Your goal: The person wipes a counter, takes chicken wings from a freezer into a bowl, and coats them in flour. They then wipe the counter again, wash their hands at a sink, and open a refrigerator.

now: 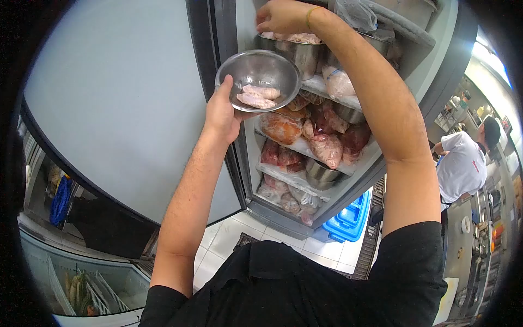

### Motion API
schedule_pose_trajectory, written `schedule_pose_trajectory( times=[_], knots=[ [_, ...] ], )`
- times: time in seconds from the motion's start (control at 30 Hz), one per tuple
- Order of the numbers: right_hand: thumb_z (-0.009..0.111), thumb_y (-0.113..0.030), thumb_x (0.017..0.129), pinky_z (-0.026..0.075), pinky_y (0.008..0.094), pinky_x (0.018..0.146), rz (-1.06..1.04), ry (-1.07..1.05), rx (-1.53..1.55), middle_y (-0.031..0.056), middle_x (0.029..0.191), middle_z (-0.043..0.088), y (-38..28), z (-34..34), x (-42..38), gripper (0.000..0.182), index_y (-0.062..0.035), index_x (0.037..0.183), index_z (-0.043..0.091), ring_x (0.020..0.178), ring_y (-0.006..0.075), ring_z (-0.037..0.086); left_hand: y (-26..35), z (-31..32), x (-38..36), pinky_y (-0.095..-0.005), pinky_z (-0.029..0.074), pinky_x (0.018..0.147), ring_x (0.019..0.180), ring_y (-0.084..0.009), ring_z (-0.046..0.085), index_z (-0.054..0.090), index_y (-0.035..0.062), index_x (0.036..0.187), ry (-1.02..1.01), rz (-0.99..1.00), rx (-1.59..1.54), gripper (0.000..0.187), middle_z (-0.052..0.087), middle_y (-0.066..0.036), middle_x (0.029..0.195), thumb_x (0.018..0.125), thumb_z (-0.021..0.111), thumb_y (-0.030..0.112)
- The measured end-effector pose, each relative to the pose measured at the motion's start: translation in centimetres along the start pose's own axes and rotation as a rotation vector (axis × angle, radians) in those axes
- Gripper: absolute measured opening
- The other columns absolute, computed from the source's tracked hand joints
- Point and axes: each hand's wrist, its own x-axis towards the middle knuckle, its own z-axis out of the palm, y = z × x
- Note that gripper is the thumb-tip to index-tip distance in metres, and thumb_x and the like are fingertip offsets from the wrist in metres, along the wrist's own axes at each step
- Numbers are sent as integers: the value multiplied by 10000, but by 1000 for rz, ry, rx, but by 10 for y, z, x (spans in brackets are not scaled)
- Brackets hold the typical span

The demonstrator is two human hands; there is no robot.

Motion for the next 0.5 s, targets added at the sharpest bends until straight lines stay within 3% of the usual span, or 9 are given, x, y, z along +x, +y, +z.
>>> schedule_pose_trajectory(
  times=[0.1, 0.13, 0.23, 0.37, 0.47, 0.5],
  knots=[
    [561, -472, 1045, 586, 417, 630, 251, -76, -177, 141, 878, 725, 13, 0, 18, 462, -46, 1125, 723, 644, 249, 682, -3, 1, 1, -514, 601, 964, 1207, -315, 664, 415, -30, 1455, 14, -3, 0, 547, 598, -205, 1375, 1128, 361, 406],
    [497, -562, 1055, 552, 453, 564, 216, -107, -250, 150, 735, 675, 20, 8, 25, 616, 1, 951, 722, 538, 266, 635, -4, 1, 3, -515, 600, 966, 1206, -315, 665, 409, -27, 1458, 12, -2, -8, 544, 596, -205, 1376, 1129, 361, 404],
    [537, -503, 1044, 496, 413, 464, 307, -125, -294, 93, 606, 578, 27, 14, 46, 506, -18, 1060, 679, 477, 217, 579, -11, -6, 14, -539, 533, 1021, 1314, -290, 556, 340, 75, 1555, -10, -10, -49, 522, 515, -166, 1455, 1124, 416, 361],
    [574, -404, 1027, 449, 378, 438, 340, -124, -222, 57, 554, 549, 41, 24, 68, 390, -38, 1087, 696, 435, 195, 503, -11, -1, 13, -503, 487, 1085, 1337, -288, 530, 340, 56, 1557, 40, -46, -76, 533, 501, -172, 1472, 1121, 426, 351],
    [521, -194, 934, 486, 439, 549, 376, -153, -132, 137, 641, 621, 32, 18, 67, 312, -3, 757, 693, 558, 264, 605, -16, -2, 17, -497, 495, 1080, 1328, -291, 536, 349, 57, 1547, 33, -32, -109, 521, 504, -170, 1463, 1120, 427, 346],
    [534, -194, 926, 478, 433, 545, 388, -142, -172, 133, 658, 625, 28, 19, 69, 293, -9, 761, 691, 562, 257, 598, -11, 4, 11, -498, 505, 1068, 1327, -291, 537, 350, 60, 1545, 29, -38, -130, 517, 506, -169, 1459, 1120, 426, 345]
  ],
)
